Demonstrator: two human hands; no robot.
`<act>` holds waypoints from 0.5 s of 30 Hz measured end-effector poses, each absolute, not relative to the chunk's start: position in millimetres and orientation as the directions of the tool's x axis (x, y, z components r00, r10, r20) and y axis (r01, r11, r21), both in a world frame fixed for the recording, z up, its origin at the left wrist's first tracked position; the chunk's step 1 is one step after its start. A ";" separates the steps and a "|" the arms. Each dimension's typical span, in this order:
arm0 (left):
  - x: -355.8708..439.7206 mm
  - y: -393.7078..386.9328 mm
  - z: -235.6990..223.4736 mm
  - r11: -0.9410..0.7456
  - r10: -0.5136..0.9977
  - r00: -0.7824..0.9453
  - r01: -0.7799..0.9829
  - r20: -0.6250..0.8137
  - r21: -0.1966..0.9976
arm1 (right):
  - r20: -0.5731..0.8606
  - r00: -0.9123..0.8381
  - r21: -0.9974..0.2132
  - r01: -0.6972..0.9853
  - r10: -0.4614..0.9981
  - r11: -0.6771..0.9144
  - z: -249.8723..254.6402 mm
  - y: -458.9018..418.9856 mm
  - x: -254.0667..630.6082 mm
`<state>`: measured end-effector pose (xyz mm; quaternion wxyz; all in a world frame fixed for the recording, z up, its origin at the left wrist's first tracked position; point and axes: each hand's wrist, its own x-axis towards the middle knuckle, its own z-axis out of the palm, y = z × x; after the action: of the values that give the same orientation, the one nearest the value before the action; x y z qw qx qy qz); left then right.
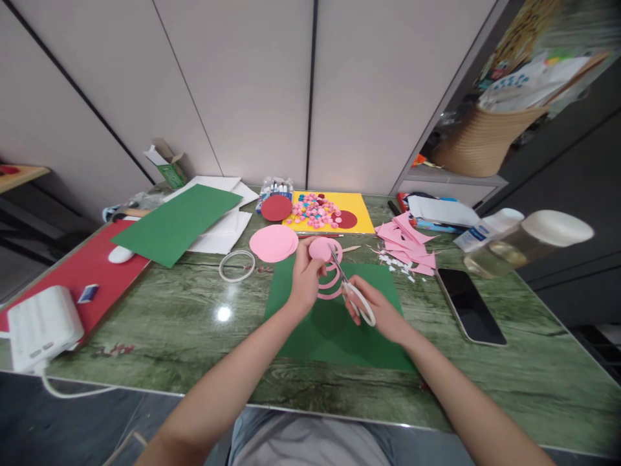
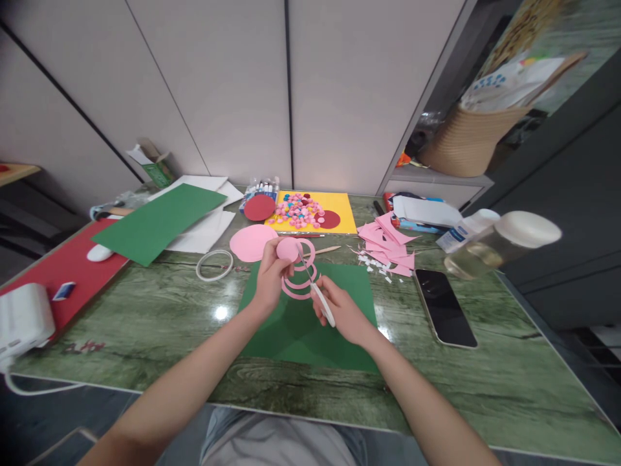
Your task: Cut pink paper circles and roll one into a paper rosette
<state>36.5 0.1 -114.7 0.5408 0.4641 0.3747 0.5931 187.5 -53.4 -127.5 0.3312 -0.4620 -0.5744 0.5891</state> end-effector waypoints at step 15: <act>33.3 4.7 -116.0 -0.145 0.989 -0.036 -0.340 0.141 0.929 | -0.151 -0.365 -0.982 0.164 0.919 -0.097 -127.8 -53.7 187.9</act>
<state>33.3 4.7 -116.0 0.5387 0.4379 0.3707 0.6170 187.9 -53.7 -127.8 0.3253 -0.4602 -0.5880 0.5801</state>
